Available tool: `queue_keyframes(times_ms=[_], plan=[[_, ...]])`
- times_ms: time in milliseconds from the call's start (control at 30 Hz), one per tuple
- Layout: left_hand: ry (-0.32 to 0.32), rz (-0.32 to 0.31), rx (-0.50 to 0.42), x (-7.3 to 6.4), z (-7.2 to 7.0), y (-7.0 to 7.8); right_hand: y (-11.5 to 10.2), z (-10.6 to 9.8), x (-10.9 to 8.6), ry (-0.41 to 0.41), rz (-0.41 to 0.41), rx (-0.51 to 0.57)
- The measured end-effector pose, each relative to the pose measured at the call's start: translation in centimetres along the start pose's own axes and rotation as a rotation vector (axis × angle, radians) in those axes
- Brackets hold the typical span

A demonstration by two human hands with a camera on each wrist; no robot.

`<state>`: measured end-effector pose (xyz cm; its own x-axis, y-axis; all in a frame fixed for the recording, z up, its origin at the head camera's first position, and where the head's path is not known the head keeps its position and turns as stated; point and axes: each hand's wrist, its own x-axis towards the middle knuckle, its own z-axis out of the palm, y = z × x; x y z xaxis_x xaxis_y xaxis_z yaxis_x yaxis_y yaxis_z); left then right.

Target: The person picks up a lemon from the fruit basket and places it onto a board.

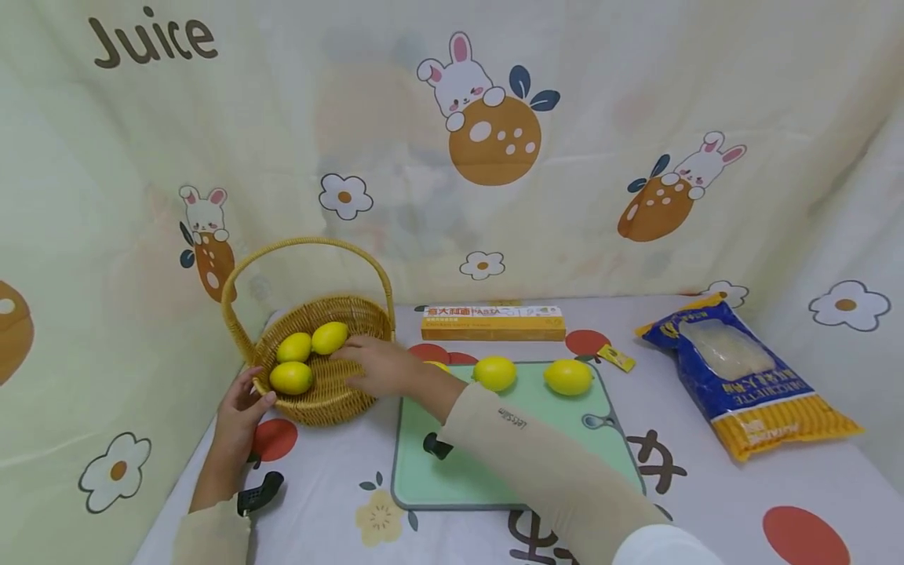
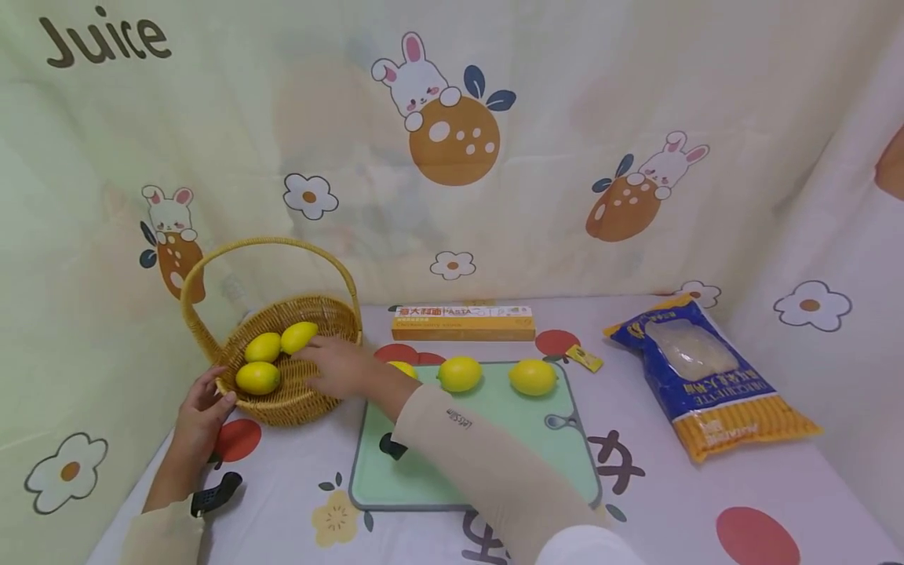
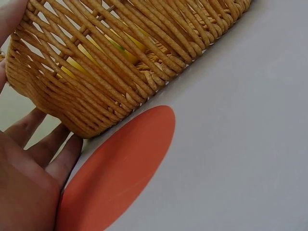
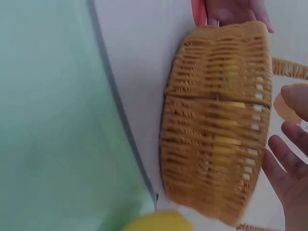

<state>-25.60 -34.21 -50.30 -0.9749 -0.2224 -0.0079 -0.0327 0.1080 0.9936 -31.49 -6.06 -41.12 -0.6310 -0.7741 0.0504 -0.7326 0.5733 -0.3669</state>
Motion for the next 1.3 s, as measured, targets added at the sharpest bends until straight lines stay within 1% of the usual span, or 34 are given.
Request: queue_keyframes(times_ms=[100,233,400,500,700,833,967,1133,1233,1300], plan=[[-0.009,0.015,-0.004,0.0,0.0,-0.2,-0.5,0.8,0.8,-0.018,0.013,0.007],[-0.008,0.040,0.000,0.0,0.0,-0.3,-0.9,1.8,1.9,-0.010,0.003,0.012],[-0.001,0.033,-0.006,0.1,-0.1,-0.3,-1.8,2.8,3.1,-0.024,0.014,0.058],[-0.004,0.034,-0.006,0.1,-0.1,-0.3,-2.5,3.2,3.7,-0.034,0.031,0.065],[-0.011,0.056,0.000,0.1,-0.2,-0.3,-3.4,3.6,4.7,-0.041,0.068,0.055],[-0.025,0.077,0.031,0.0,-0.2,-0.3,-3.5,3.8,5.0,-0.043,0.068,0.059],[-0.041,0.105,0.034,0.0,-0.1,-0.2,-3.4,3.7,5.2,-0.026,0.057,0.056],[-0.029,0.086,0.012,0.0,0.0,-0.1,-3.4,3.8,5.9,-0.033,0.072,0.044],[-0.034,0.075,0.000,0.0,0.0,-0.1,-3.5,4.0,6.3,-0.062,0.096,0.028],[-0.032,0.063,0.010,-0.2,-0.1,-0.2,-3.6,4.2,6.6,-0.078,0.092,0.029]])
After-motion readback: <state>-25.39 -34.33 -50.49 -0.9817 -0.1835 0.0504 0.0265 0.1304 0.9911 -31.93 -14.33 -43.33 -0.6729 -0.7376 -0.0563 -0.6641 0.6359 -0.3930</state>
